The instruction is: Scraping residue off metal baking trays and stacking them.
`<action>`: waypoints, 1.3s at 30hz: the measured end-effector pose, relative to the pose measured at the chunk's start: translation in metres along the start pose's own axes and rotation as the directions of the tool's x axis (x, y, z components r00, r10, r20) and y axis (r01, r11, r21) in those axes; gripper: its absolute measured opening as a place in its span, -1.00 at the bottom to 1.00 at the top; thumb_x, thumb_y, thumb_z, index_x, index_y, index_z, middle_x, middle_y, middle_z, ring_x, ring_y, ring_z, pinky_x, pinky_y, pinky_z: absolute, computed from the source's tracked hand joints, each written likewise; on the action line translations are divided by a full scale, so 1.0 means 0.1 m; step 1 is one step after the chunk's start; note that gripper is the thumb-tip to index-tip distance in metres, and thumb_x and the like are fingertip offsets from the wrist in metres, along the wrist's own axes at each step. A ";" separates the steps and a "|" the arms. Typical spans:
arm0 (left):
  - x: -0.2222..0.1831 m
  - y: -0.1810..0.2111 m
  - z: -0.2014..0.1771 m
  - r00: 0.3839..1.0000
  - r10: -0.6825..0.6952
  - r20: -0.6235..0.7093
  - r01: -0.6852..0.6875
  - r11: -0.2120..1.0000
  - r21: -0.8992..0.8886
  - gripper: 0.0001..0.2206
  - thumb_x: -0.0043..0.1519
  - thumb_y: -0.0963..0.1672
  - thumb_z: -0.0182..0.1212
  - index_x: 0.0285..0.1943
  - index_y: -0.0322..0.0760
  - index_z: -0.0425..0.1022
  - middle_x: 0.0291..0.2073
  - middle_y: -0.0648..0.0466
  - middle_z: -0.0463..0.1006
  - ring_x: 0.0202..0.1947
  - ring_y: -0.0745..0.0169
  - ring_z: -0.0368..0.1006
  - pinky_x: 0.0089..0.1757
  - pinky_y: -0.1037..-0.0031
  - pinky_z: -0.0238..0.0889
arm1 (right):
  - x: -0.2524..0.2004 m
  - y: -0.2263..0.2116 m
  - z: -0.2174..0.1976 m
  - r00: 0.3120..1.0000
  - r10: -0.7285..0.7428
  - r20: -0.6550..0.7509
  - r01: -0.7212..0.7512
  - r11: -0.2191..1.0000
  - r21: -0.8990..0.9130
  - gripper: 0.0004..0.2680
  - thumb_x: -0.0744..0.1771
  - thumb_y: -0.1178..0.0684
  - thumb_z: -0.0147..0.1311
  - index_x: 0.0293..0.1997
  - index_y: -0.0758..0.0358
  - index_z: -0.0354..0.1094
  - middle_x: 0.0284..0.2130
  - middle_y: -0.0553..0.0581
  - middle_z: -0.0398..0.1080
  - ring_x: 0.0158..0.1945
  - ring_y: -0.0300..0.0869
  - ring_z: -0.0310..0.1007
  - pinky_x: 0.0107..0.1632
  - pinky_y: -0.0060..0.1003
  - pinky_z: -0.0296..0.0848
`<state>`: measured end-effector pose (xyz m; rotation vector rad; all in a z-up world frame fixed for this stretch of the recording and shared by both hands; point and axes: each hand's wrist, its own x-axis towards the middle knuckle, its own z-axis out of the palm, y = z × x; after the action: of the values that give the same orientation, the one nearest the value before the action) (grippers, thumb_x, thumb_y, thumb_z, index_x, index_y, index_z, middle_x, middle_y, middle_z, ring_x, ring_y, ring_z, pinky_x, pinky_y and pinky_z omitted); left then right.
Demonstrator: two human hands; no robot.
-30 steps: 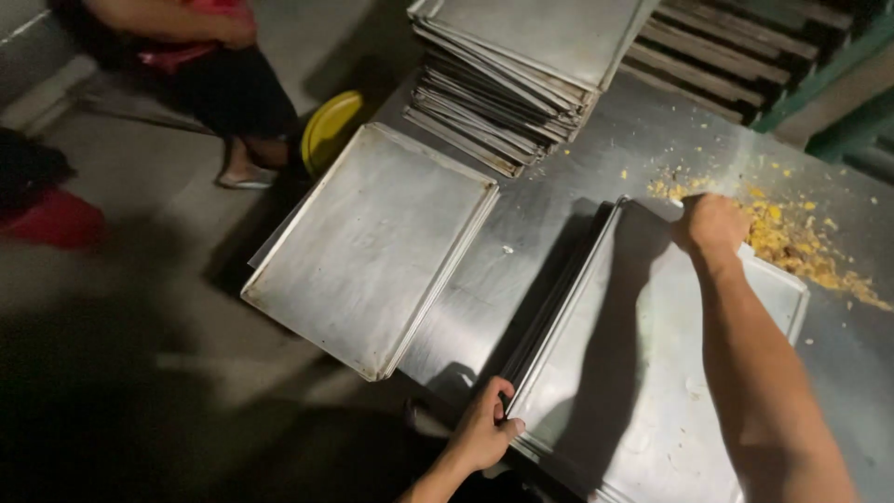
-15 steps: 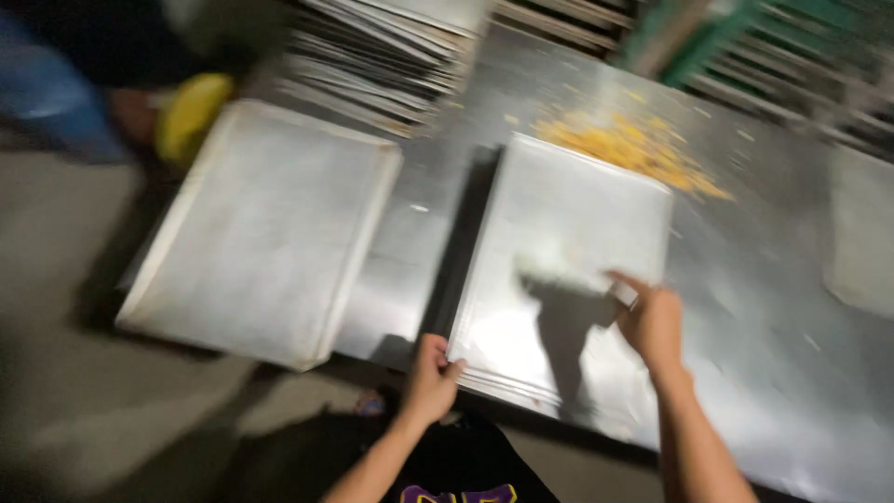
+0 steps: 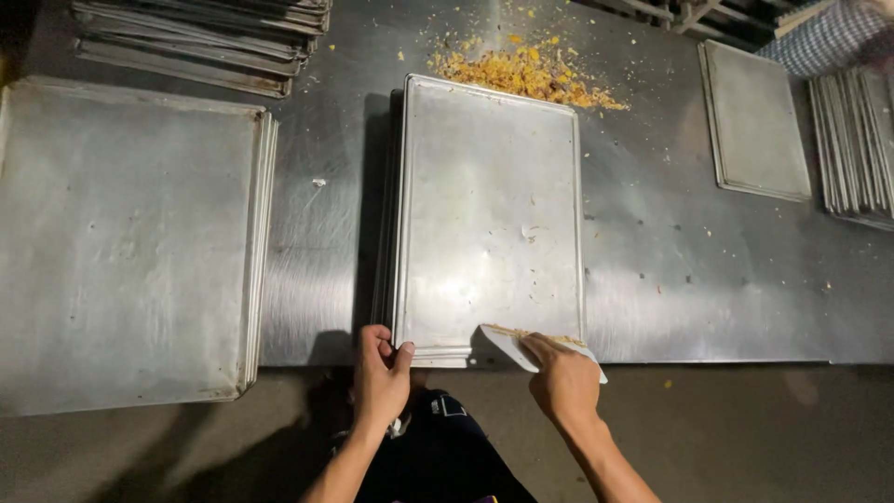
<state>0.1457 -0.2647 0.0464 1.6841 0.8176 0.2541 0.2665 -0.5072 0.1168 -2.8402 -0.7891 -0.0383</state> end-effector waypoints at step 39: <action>-0.26 0.25 0.29 0.922 -0.144 -0.358 0.190 0.977 0.098 -0.72 0.17 -0.06 0.37 -0.21 -0.35 0.39 -0.46 -0.01 0.42 -0.39 0.06 0.38 -0.26 0.26 0.32 | 0.43 0.14 -0.29 0.983 -0.184 0.020 0.175 0.960 0.216 -0.60 0.04 0.33 0.11 -0.12 0.09 0.60 -0.15 0.14 0.62 -0.28 -0.02 0.64 -0.33 -0.18 0.58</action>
<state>0.1525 -0.3050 0.0682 1.7022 1.2622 0.3958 0.3113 -0.5031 0.1463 -2.5684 -0.9941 0.0737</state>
